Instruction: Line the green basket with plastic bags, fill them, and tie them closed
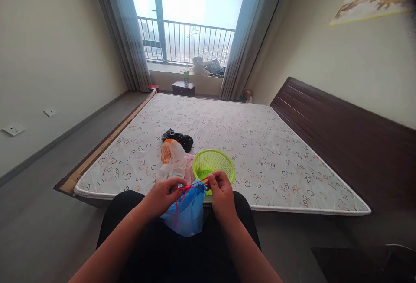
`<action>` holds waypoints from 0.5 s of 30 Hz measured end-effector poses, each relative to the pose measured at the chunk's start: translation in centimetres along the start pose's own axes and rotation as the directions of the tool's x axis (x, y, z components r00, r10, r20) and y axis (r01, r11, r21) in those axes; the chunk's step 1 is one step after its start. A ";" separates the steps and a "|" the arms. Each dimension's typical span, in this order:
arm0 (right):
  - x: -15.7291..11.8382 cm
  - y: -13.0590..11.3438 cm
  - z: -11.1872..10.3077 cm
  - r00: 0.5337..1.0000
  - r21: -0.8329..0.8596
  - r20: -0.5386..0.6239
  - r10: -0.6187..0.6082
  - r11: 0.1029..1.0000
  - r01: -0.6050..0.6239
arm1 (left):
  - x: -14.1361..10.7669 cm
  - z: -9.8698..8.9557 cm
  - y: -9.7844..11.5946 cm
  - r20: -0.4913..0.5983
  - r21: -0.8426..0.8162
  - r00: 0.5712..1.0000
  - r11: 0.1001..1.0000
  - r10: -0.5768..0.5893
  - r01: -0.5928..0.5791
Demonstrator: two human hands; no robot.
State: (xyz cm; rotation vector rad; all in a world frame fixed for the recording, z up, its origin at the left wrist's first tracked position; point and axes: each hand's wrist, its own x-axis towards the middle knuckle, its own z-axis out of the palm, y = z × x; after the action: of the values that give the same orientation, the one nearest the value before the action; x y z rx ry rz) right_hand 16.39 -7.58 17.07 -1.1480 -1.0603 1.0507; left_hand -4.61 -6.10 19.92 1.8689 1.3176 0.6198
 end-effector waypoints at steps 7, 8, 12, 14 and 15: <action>0.3 -0.2 0.7 0.996 0.289 0.038 0.084 0.953 -0.091 | 0.5 0.3 -0.3 -0.028 0.019 1.000 1.000 -0.005 0.006; 0.3 -0.4 0.7 0.994 0.298 0.051 0.094 0.949 -0.105 | 0.5 0.3 -0.3 -0.025 0.024 1.000 1.000 -0.005 0.005; 0.4 -1.1 0.0 0.982 0.219 0.150 0.112 0.965 -0.143 | 0.4 0.1 -0.3 -0.070 0.040 0.997 0.999 -0.021 0.024; 0.3 -1.4 -0.5 0.956 0.087 0.259 0.140 0.982 -0.167 | 0.4 0.0 -0.4 -0.092 0.042 0.995 0.999 -0.025 0.029; 0.3 -1.5 -0.8 0.932 -0.005 0.326 0.158 0.986 -0.165 | 0.5 -0.1 -0.4 -0.094 0.037 0.995 0.999 -0.025 0.029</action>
State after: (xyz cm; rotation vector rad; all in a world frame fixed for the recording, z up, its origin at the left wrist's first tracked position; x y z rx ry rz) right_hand 17.31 -7.59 18.49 -1.0793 -1.2212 1.4157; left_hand -4.73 -5.57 19.61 1.8691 1.4216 0.6797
